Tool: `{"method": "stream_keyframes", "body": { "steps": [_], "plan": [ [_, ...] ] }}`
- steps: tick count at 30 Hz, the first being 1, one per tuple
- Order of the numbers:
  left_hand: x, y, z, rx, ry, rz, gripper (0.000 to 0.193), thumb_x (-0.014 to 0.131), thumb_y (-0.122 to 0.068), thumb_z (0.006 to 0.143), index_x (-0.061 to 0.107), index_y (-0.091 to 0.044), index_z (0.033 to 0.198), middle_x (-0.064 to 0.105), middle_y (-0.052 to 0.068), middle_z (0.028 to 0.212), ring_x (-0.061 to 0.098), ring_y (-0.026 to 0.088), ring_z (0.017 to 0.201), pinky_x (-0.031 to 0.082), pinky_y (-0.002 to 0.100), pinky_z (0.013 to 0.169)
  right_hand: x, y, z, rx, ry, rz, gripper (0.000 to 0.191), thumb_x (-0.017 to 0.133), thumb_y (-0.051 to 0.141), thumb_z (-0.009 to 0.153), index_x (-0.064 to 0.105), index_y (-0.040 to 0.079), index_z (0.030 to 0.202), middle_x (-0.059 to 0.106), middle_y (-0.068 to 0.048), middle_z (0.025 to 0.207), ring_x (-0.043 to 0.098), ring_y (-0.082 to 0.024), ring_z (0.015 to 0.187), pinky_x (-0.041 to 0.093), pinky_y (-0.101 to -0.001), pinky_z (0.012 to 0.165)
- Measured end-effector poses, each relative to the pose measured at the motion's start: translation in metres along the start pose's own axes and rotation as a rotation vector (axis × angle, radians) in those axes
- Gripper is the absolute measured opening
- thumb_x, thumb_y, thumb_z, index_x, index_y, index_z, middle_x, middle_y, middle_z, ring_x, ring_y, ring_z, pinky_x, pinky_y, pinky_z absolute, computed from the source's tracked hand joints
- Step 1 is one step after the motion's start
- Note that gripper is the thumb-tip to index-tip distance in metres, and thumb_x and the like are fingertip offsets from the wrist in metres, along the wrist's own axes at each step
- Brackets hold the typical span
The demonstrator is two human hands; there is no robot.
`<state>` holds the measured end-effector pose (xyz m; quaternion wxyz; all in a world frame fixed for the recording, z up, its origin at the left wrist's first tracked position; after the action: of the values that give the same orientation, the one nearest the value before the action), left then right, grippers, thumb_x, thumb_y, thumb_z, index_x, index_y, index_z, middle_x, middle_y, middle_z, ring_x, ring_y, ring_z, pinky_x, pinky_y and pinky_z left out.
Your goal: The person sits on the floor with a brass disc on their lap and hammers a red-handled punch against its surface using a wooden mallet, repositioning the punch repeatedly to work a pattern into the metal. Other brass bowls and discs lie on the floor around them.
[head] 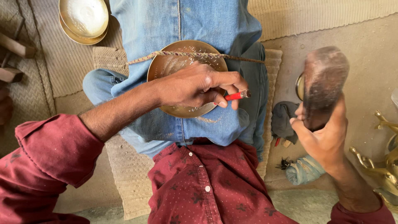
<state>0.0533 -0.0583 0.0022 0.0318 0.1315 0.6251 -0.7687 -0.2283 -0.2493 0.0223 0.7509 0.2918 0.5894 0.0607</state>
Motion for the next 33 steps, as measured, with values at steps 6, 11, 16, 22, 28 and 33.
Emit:
{"method": "stream_keyframes", "body": {
  "steps": [6, 11, 16, 22, 28, 33],
  "plan": [
    [-0.001, 0.0, 0.0, -0.004, 0.019, -0.103, 0.031, 0.06, 0.002, 0.107, 0.054, -0.01, 0.135, 0.078, 0.003, 0.113, 0.08, 0.018, 0.094, 0.062, 0.032, 0.078, -0.003, -0.008, -0.002, -0.021, 0.04, -0.068, 0.065, 0.079, -0.001, 0.083, 0.048, -0.004, 0.14, 0.07, -0.022, 0.101, 0.074, -0.031, 0.087, 0.06, -0.0396, 0.073],
    [0.001, -0.001, 0.003, -0.002, 0.016, -0.013, 0.042, 0.066, 0.002, 0.094, 0.055, -0.01, 0.133, 0.079, 0.001, 0.11, 0.078, 0.018, 0.09, 0.06, 0.032, 0.072, -0.007, -0.006, -0.002, 0.032, 0.103, 0.005, 0.071, 0.078, 0.001, 0.082, 0.047, -0.004, 0.147, 0.073, -0.021, 0.109, 0.075, -0.031, 0.096, 0.061, -0.0405, 0.085],
    [-0.001, -0.004, 0.002, -0.005, 0.023, 0.011, 0.046, 0.068, 0.003, 0.092, 0.055, -0.01, 0.134, 0.079, 0.001, 0.11, 0.076, 0.018, 0.083, 0.056, 0.033, 0.066, -0.013, 0.001, 0.003, 0.111, 0.092, 0.09, 0.077, 0.076, 0.001, 0.085, 0.041, -0.001, 0.153, 0.071, -0.014, 0.104, 0.074, -0.026, 0.094, 0.059, -0.039, 0.086],
    [-0.001, -0.004, 0.002, -0.02, 0.031, -0.075, 0.044, 0.056, 0.004, 0.091, 0.056, -0.009, 0.133, 0.078, 0.002, 0.11, 0.075, 0.015, 0.083, 0.057, 0.03, 0.067, -0.015, 0.004, 0.008, 0.209, 0.127, 0.155, 0.059, 0.077, 0.003, 0.088, 0.047, 0.009, 0.138, 0.071, -0.006, 0.096, 0.074, -0.02, 0.082, 0.06, -0.0331, 0.077],
    [-0.001, -0.004, 0.0, -0.057, 0.032, -0.095, 0.034, 0.052, -0.003, 0.102, 0.056, -0.009, 0.134, 0.078, 0.002, 0.109, 0.074, 0.016, 0.08, 0.057, 0.031, 0.068, -0.011, 0.001, 0.007, 0.112, 0.025, 0.21, 0.07, 0.074, -0.002, 0.082, 0.038, 0.004, 0.141, 0.067, -0.008, 0.095, 0.07, -0.02, 0.082, 0.059, -0.0347, 0.075],
    [-0.001, -0.003, 0.001, -0.079, 0.028, -0.158, 0.025, 0.046, -0.016, 0.11, 0.054, -0.009, 0.132, 0.078, 0.001, 0.107, 0.074, 0.017, 0.08, 0.059, 0.033, 0.072, -0.01, -0.002, 0.003, -0.026, 0.02, 0.158, 0.062, 0.076, -0.008, 0.09, 0.045, 0.014, 0.139, 0.068, -0.011, 0.091, 0.07, -0.022, 0.078, 0.061, -0.033, 0.07]
  ]
}}
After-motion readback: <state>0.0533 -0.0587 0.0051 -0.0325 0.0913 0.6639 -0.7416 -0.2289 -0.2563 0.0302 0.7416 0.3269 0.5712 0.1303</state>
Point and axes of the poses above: each hand's wrist, its own z-axis towards the middle knuckle, its own x-axis out of the palm, y = z × x, the point moved 2 cm from there along z, towards the middle knuckle
